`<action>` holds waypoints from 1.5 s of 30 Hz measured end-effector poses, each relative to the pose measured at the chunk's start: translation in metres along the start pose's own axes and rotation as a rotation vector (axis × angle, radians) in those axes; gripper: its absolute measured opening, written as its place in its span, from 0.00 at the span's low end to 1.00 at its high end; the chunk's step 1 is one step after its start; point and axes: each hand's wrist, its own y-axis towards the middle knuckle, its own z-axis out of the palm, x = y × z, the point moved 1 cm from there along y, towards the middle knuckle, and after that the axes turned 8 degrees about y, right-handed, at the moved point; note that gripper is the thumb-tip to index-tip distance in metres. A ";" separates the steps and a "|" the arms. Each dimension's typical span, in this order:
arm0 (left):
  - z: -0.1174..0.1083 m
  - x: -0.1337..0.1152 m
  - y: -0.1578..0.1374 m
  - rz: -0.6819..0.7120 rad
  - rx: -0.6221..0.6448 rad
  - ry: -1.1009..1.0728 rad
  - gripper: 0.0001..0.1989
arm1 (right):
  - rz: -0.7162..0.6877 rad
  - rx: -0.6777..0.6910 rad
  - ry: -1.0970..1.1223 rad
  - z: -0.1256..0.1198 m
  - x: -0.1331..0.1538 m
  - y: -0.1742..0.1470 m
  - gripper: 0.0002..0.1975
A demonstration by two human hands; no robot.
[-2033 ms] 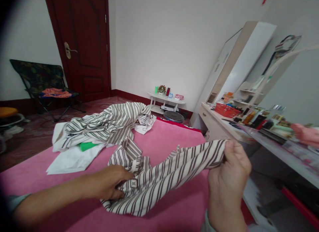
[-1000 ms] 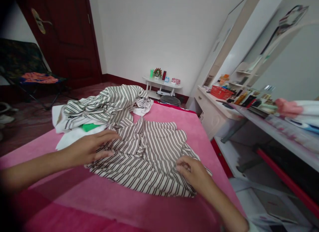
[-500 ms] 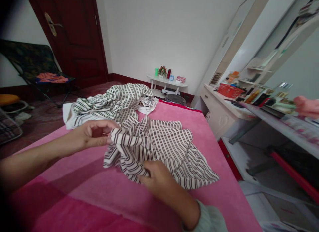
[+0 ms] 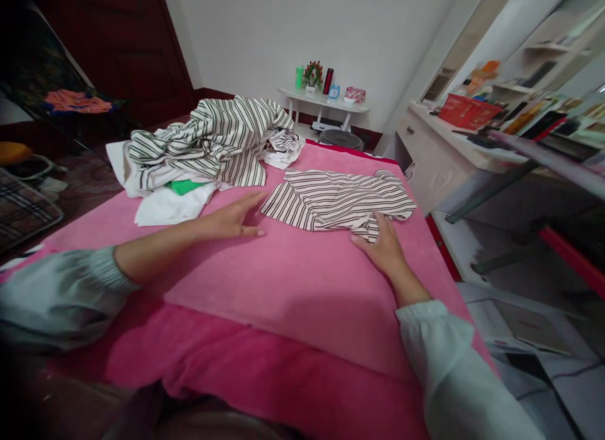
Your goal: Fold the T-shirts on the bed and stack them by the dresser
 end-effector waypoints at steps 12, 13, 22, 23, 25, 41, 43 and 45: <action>0.045 -0.041 0.064 0.060 -0.093 0.191 0.16 | -0.221 -0.146 -0.107 0.008 0.023 -0.015 0.04; 0.046 -0.044 0.062 0.060 -0.104 0.192 0.13 | -0.227 -0.154 -0.071 0.008 0.027 -0.017 0.04; -0.030 -0.070 0.005 0.109 0.513 -0.149 0.09 | -0.049 0.248 0.203 -0.016 0.088 -0.047 0.08; -0.045 -0.071 -0.004 0.085 0.576 -0.154 0.08 | -0.012 0.398 0.233 -0.024 0.095 -0.051 0.11; -0.073 -0.068 -0.018 0.007 0.632 -0.162 0.07 | 0.071 0.638 0.301 -0.039 0.104 -0.055 0.14; -0.107 -0.046 -0.072 -0.038 0.260 -0.001 0.10 | 0.094 0.170 0.313 -0.055 0.091 -0.039 0.11; -0.105 -0.047 -0.082 -0.152 0.017 0.011 0.09 | 0.196 0.222 0.411 -0.075 0.106 -0.040 0.13; -0.105 -0.045 -0.084 -0.250 -0.267 0.013 0.11 | 0.270 0.321 0.445 -0.091 0.114 -0.037 0.14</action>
